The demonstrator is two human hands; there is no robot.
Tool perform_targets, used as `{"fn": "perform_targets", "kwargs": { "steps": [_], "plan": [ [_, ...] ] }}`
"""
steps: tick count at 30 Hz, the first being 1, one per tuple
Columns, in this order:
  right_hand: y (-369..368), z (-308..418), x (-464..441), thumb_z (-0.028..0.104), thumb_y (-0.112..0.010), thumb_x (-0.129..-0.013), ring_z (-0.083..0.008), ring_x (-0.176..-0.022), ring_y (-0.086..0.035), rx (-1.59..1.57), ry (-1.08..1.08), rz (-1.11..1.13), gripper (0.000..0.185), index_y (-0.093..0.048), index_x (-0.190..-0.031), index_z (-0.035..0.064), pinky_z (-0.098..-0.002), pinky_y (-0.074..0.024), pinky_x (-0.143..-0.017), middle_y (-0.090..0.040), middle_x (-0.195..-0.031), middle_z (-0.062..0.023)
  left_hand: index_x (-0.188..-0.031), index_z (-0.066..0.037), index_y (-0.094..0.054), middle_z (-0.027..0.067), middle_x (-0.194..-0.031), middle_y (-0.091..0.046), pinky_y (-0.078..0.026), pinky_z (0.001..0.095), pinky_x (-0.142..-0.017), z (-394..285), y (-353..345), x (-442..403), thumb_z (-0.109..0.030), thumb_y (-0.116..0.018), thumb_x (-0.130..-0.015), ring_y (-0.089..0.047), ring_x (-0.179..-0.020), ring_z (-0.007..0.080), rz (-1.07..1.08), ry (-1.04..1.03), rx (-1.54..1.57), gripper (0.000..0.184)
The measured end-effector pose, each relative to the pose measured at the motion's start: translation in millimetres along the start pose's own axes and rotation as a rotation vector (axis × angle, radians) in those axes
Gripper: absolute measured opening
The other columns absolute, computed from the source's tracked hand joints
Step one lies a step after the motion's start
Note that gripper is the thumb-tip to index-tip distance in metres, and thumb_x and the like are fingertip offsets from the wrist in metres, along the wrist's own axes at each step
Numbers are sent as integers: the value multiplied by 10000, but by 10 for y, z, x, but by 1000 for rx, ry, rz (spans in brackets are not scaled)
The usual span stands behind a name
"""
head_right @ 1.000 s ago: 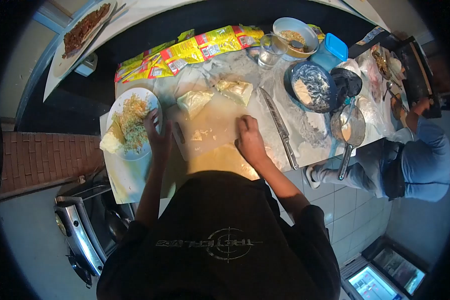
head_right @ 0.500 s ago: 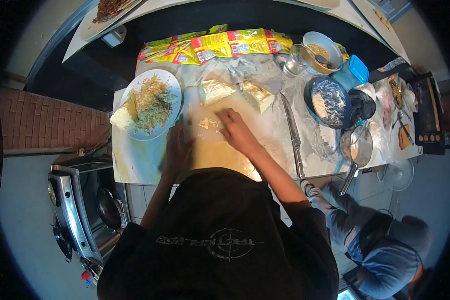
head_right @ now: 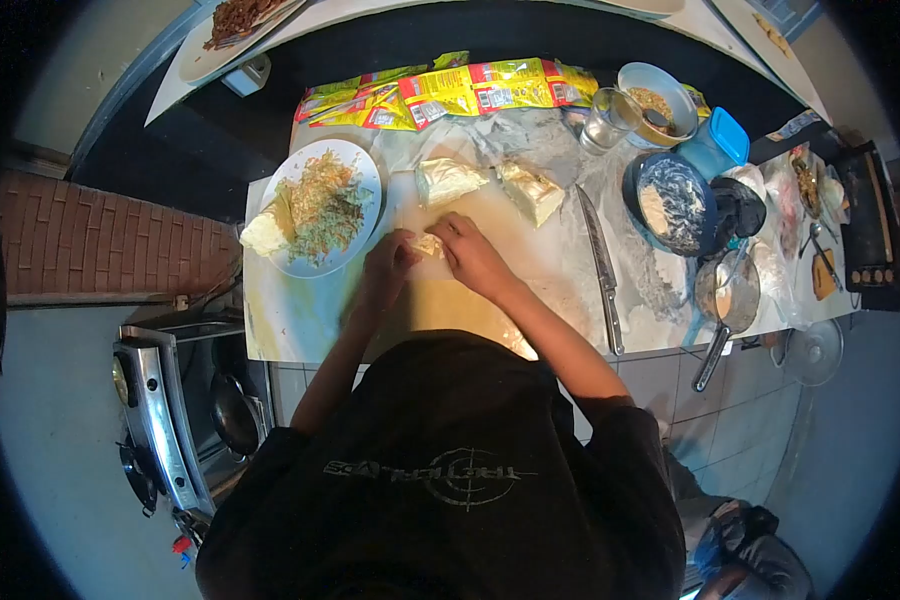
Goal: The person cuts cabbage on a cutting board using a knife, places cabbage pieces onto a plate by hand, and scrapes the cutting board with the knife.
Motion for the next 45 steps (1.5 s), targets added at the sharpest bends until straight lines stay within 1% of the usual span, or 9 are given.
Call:
{"fn": "perform_targets", "kwargs": {
  "steps": [4, 7, 11, 22, 34, 37, 39, 42, 45],
  "plan": [
    [-72, 49, -28, -35, -545, -817, -376, -1132, -515, 134, 153, -26, 352, -612, -1158, 26, -422, -463, -953, -559, -1148, -162, -1084, -31, -599, 92, -932, -639, -511, 324, -737, 130, 32, 21, -17, -647, -876, -627, -816, 189, -102, 166, 329, 214],
    [-225, 114, 1, -1, -556, -820, -354, -1134, -513, 233, 252, 91, 399, -605, -1213, 50, -413, -465, -969, -552, -1161, -144, -1087, -29, -602, 76, -972, -650, -509, 309, -757, -33, 325, 150, -37, -608, -924, -626, -836, 158, -297, 20, 207, 164],
    [-288, 159, 23, 43, -590, -814, -316, -1095, -521, 311, 198, 228, 395, -623, -1207, 66, -393, -472, -953, -541, -1162, -141, -1092, -34, -603, 73, -966, -644, -503, 302, -762, 88, 539, 379, -45, -592, -940, -619, -836, 149, -363, 123, 134, 152],
    [-350, 174, 82, 58, -570, -783, -277, -1090, -516, 488, 368, 325, 326, -643, -1100, 42, -347, -497, -924, -556, -1153, -106, -1038, -54, -641, 27, -852, -642, -487, 275, -744, 313, 529, 686, -85, -614, -948, -596, -798, 102, -342, 355, 260, 99],
    [-422, 155, 119, 62, -571, -759, -257, -1041, -553, 676, 443, 377, 209, -633, -949, 4, -321, -561, -772, -587, -1008, -107, -1037, -35, -640, -3, -841, -599, -445, 239, -701, 463, 499, 713, -76, -586, -961, -523, -757, 63, -307, 442, 290, 102],
    [-255, 130, -105, 38, -593, -780, -264, -940, -610, 446, 328, 205, 124, -654, -880, -4, -358, -555, -736, -628, -932, -133, -1054, -41, -629, -16, -832, -575, -429, 234, -699, 523, 540, 725, -124, -578, -979, -525, -754, 71, -355, 381, 411, 122],
    [-190, -25, -369, 23, -613, -818, -284, -787, -650, 19, -46, 233, 90, -687, -862, -4, -386, -536, -706, -668, -841, -165, -1056, -47, -627, -22, -823, -565, -419, 227, -702, 520, 592, 744, -127, -574, -983, -516, -753, 67, -386, 367, 450, 121],
    [-240, 79, -804, 38, -630, -843, -305, -707, -664, -141, -107, 197, 99, -718, -883, 19, -386, -522, -710, -692, -818, -185, -1056, -45, -625, -16, -824, -564, -420, 224, -711, 498, 706, 791, -119, -566, -988, -514, -761, 65, -417, 339, 477, 117],
    [-461, 76, -1284, 16, -601, -833, -286, -763, -679, -181, -38, 106, 167, -729, -940, 34, -376, -528, -722, -704, -888, -186, -1055, -38, -622, -3, -841, -575, -432, 230, -718, 485, 789, 823, -108, -556, -990, -522, -774, 69, -423, 347, 472, 116]
  ]
}}
Point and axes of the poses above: each hand's wrist, its own x-axis away from the middle knuckle, its own y-axis out of the back of the hand, z = x × y, the point moved 8 cm from there along -x, towards the middle knuckle
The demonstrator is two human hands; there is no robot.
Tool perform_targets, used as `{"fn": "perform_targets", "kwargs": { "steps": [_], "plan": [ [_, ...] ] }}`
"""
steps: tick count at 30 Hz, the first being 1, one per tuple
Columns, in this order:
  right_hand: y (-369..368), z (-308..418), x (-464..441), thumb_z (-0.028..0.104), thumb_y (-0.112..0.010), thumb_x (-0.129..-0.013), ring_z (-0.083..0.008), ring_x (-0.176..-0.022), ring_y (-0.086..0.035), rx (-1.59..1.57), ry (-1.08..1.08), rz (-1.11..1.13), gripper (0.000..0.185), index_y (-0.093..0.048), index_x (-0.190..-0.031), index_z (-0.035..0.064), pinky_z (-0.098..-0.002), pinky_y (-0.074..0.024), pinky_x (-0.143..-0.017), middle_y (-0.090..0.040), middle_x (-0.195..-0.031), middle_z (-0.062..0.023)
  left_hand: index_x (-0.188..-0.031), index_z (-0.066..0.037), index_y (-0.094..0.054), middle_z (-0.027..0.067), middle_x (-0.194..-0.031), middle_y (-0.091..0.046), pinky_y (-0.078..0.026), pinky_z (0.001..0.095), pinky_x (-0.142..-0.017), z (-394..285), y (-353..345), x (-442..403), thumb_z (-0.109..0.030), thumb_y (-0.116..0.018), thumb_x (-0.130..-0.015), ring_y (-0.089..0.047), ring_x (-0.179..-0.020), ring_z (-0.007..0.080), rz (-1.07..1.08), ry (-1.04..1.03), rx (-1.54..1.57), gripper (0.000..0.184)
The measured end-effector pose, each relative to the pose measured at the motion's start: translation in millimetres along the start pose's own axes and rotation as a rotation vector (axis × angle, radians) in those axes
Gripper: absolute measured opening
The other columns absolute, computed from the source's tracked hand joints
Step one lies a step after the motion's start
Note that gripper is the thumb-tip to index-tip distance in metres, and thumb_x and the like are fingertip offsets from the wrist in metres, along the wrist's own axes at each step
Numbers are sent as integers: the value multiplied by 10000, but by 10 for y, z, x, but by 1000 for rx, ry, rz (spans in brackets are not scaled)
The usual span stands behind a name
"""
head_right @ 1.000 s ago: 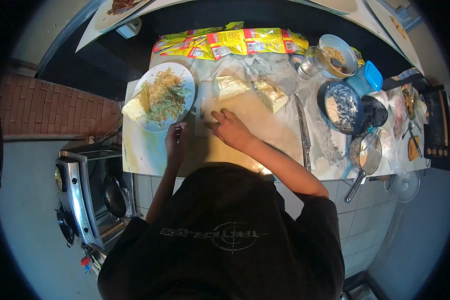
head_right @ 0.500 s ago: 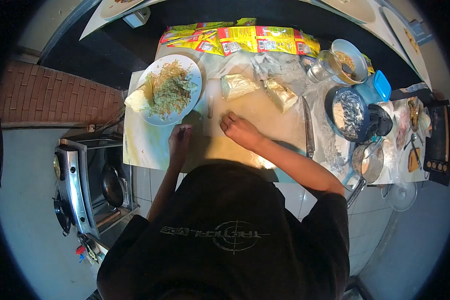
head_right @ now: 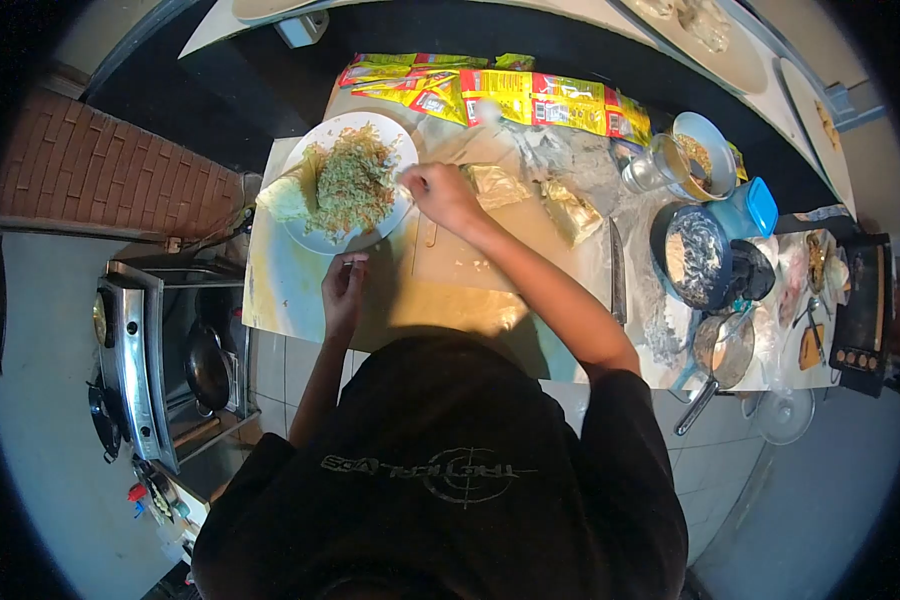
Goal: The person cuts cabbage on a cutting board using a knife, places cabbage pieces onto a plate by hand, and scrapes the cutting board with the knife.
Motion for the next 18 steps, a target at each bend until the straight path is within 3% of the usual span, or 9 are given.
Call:
{"fn": "perform_targets", "kwargs": {
  "steps": [2, 6, 8, 12, 14, 16, 17, 18],
  "plan": [
    [-190, -132, -249, 0, -542, -892, -214, -931, -705, -41, -215, 125, 202, -714, -997, 7, -304, -539, -789, -720, -971, -154, -1056, -36, -621, -1, -846, -577, -433, 231, -720, -17, 52, 7, -107, -552, -992, -523, -776, 69, -13, 22, -1, 118],
    [-340, -174, -421, -26, -529, -874, -220, -924, -694, -10, -109, 132, 229, -703, -1021, -3, -311, -529, -802, -714, -948, -150, -1061, -32, -618, 8, -871, -592, -444, 241, -738, -29, 148, 41, -86, -534, -993, -542, -795, 76, -21, -1, -8, 120],
    [-206, -102, -386, -31, -548, -818, -263, -798, -679, -15, -85, 90, 219, -729, -918, 42, -364, -529, -752, -704, -881, -163, -1063, -31, -617, 12, -880, -597, -448, 245, -745, -7, 171, 62, -80, -530, -992, -550, -800, 78, -27, -12, 1, 122],
    [192, 232, -47, -26, -576, -809, -267, -810, -665, 115, -13, -7, 207, -719, -940, 45, -365, -520, -749, -680, -891, -144, -1063, -30, -614, 22, -905, -607, -459, 256, -758, -26, 148, 104, -71, -539, -983, -564, -806, 90, -9, 6, 1, 117],
    [330, 332, 314, -14, -600, -804, -278, -818, -648, 137, 2, 124, 225, -697, -997, 47, -370, -513, -752, -647, -901, -150, -1062, -29, -614, 31, -914, -616, -467, 266, -763, -23, 77, 114, -67, -553, -975, -572, -805, 101, 8, 7, 2, 113],
    [403, 33, 768, -31, -605, -840, -236, -773, -633, 147, -45, 201, 243, -684, -1062, 28, -334, -512, -752, -637, -953, -131, -1085, -27, -600, 79, -939, -622, -489, 311, -779, -111, -25, 100, -35, -589, -933, -601, -835, 169, 24, -144, -121, 153],
    [480, -5, 960, -31, -605, -840, -236, -773, -633, 153, -49, 193, 243, -684, -1062, 28, -334, -512, -752, -637, -953, -131, -1085, -27, -600, 79, -939, -622, -489, 311, -779, -121, -82, 82, -35, -589, -933, -601, -835, 169, 33, -148, -116, 153],
    [559, -66, 1144, -39, -604, -830, -258, -803, -632, 167, -114, 181, 274, -668, -1089, 22, -341, -513, -766, -626, -986, -141, -1100, -27, -591, 109, -983, -611, -492, 338, -798, -179, -217, 67, -20, -611, -901, -603, -874, 223, 108, -201, -221, 200]
  ]
}}
Point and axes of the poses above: each hand's wrist, its own x-axis away from the middle knuckle, its own y-axis out of the back of the hand, z = x × y, the point moved 8 cm from there along -x, towards the middle knuckle
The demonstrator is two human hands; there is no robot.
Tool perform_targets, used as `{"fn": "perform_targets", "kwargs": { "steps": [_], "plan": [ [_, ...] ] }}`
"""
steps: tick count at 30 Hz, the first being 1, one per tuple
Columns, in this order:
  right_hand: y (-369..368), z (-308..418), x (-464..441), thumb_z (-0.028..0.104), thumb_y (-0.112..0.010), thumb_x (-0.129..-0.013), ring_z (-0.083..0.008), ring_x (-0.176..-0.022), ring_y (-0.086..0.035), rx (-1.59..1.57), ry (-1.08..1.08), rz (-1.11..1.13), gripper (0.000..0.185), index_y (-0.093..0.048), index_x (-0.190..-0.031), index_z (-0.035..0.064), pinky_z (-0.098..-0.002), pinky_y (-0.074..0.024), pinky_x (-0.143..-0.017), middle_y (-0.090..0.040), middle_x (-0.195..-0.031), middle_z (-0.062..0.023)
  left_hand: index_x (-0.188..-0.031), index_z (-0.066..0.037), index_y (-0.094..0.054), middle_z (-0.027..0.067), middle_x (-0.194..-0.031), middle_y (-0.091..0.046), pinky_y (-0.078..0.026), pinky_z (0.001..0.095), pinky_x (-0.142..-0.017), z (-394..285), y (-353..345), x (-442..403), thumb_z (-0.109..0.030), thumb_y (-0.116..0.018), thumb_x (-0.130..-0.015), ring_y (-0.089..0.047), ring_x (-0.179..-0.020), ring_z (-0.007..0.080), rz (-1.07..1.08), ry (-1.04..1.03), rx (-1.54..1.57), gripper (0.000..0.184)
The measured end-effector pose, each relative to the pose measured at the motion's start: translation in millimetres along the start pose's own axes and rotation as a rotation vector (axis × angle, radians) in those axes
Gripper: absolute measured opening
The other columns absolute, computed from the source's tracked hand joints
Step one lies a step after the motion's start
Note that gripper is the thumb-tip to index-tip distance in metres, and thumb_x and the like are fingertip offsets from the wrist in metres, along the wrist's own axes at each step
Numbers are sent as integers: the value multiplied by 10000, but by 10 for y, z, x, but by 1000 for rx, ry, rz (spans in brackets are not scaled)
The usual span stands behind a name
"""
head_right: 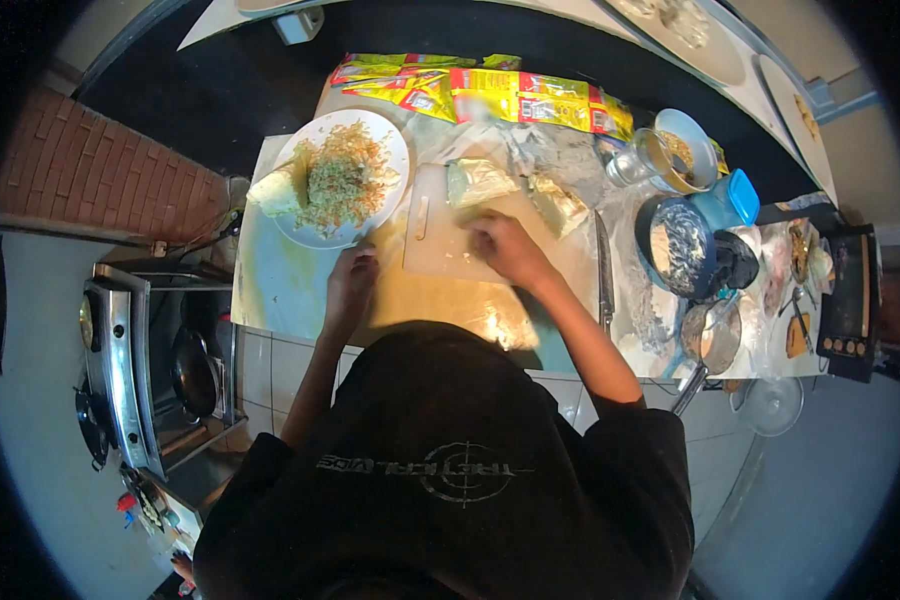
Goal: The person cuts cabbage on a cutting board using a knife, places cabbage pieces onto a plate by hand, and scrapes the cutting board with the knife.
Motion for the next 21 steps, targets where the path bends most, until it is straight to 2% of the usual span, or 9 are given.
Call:
{"fn": "perform_targets", "kwargs": {
  "steps": [1, 2, 4, 5, 8, 11, 16, 18, 21],
  "plan": [
    [-1, -79, 151, -47, -602, -820, -279, -833, -631, 8, -67, -8, 307, -653, -1116, 15, -347, -515, -780, -615, -1019, -151, -1115, -27, -582, 139, -1027, -600, -494, 365, -816, -79, -131, -33, -6, -633, -869, -606, -913, 277, 78, -58, -99, 252],
    [-50, -132, 261, -47, -602, -820, -279, -833, -631, 16, -73, -17, 307, -653, -1116, 15, -347, -515, -780, -615, -1019, -151, -1115, -27, -582, 139, -1027, -600, -494, 365, -816, -124, -212, -69, -6, -633, -869, -606, -913, 277, 85, -66, -90, 252],
    [-66, -64, 432, -77, -590, -783, -319, -915, -616, 226, 122, -204, 394, -617, -1168, 3, -343, -515, -791, -579, -1079, -168, -1128, -26, -581, 140, -1105, -579, -475, 366, -897, -292, -524, -119, -37, -665, -855, -578, -1025, 311, 282, -186, -102, 286],
    [-138, -73, 450, -102, -575, -755, -351, -965, -596, 211, 81, -209, 452, -592, -1197, -6, -352, -514, -805, -551, -1126, -182, -1101, -33, -589, 138, -1118, -560, -462, 377, -905, -408, -618, -128, -23, -670, -824, -549, -1042, 340, 256, -367, -285, 289],
    [-314, -70, 424, -127, -553, -745, -347, -952, -601, 112, -60, -232, 466, -594, -1194, -11, -362, -511, -816, -557, -1111, -179, -1064, -34, -596, 140, -1059, -550, -447, 396, -903, -365, -854, -201, -9, -663, -806, -535, -1020, 347, 343, -343, -313, 268],
    [-366, -44, 363, -153, -523, -729, -338, -951, -603, 1, -53, -236, 499, -592, -1203, -11, -360, -512, -809, -554, -1103, -171, -1033, -36, -599, 131, -1012, -538, -446, 405, -884, -443, -961, -181, 8, -647, -806, -537, -989, 336, 404, -416, -304, 237],
    [-313, -6, 404, -142, -535, -739, -345, -1028, -583, 44, -159, -164, 503, -593, -1218, 0, -371, -496, -872, -557, -1150, -173, -1030, -39, -591, 143, -1017, -510, -421, 424, -902, -440, -754, -104, 14, -638, -811, -514, -1018, 346, 286, -398, -268, 230],
    [-322, 146, 434, -119, -553, -748, -367, -1110, -539, 207, 67, -279, 501, -592, -1232, 7, -387, -458, -961, -557, -1211, -175, -1030, -41, -586, 148, -1031, -500, -409, 429, -913, -394, -670, -65, 14, -638, -811, -503, -1040, 347, 232, -402, -298, 232],
    [-430, 184, 362, -63, -627, -678, -383, -1127, -512, 221, 77, -264, 510, -622, -1185, -10, -411, -446, -1000, -574, -1211, -184, -1085, -53, -572, 143, -1091, -492, -412, 421, -915, -313, -591, -51, 19, -657, -798, -476, -1039, 354, 191, -364, -329, 308]
  ]
}}
Point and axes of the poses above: each hand's wrist, its own x-axis away from the middle knuckle, its own y-axis out of the back of the hand, z = x × y, the point moved 8 cm from there along -x, towards the middle knuckle
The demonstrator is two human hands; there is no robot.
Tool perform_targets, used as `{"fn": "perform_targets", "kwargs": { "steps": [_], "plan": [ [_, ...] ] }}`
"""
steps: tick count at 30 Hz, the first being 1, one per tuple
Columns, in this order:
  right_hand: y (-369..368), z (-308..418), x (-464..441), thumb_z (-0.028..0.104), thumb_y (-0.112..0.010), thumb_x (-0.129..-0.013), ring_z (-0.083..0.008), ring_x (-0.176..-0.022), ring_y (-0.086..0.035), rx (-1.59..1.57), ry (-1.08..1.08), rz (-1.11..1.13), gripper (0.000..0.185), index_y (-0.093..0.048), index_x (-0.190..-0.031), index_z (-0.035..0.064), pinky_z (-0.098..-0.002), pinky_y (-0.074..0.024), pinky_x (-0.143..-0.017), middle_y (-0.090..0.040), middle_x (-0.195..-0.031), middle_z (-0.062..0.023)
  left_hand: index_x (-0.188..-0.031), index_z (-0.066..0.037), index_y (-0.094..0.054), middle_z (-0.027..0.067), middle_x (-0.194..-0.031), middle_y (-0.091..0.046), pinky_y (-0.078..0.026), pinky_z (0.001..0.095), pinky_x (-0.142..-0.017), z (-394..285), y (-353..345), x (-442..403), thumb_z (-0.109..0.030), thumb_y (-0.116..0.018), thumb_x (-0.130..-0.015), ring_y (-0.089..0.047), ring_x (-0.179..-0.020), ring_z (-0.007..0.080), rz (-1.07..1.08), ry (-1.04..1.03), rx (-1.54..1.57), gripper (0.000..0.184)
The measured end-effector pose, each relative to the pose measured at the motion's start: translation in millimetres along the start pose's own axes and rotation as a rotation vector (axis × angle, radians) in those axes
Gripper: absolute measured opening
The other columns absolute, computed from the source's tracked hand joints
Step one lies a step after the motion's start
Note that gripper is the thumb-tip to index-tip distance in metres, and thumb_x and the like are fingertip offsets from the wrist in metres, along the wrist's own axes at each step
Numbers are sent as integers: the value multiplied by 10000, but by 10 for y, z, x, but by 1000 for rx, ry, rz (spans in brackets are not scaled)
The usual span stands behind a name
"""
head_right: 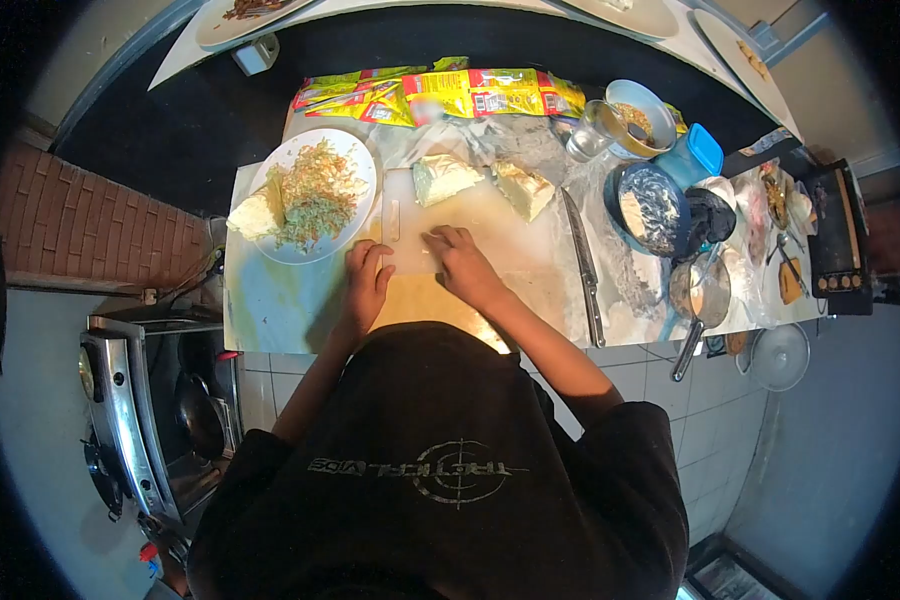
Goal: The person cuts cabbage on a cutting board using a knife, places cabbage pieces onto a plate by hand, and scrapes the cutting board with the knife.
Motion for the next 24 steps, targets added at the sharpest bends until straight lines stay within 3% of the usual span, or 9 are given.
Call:
{"fn": "perform_targets", "kwargs": {
  "steps": [3, 6, 11, 24],
  "plan": [
    [-143, 11, -56, -61, -580, -779, -371, -1142, -515, 83, -9, 35, 427, -618, -1199, 4, -408, -437, -997, -561, -1238, -174, -1153, -73, -557, 128, -1146, -486, -399, 443, -927, 56, 58, 10, -18, -698, -785, -464, -1087, 346, -61, 64, -40, 399],
    [-183, 21, -81, -20, -614, -740, -371, -1111, -524, 83, 14, 31, 403, -643, -1142, -14, -415, -459, -977, -579, -1199, -183, -1227, -101, -533, 111, -1214, -471, -382, 480, -937, 59, 99, -21, -78, -746, -762, -445, -1145, 335, -73, 109, -135, 512],
    [-105, 87, -22, 20, -630, -772, -352, -1079, -546, 100, 54, 105, 313, -651, -1083, -11, -404, -486, -933, -591, -1173, -167, -1306, -139, -494, 105, -1265, -454, -352, 500, -973, 185, 87, -49, -159, -806, -707, -422, -1193, 334, -5, 190, -194, 676],
    [-129, 93, 70, 40, -631, -751, -317, -1052, -562, 205, 103, 37, 244, -641, -992, 4, -384, -527, -855, -613, -1084, -132, -1397, -158, -430, 107, -1272, -440, -357, 497, -970, 226, 85, -12, -222, -834, -665, -429, -1169, 345, -8, 267, -238, 838]
  ]
}}
Point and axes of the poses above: each hand's wrist, its own x-axis away from the middle knuckle, its own y-axis out of the back of the hand, z = x × y, the point moved 8 cm from there along -x, towards the middle knuckle
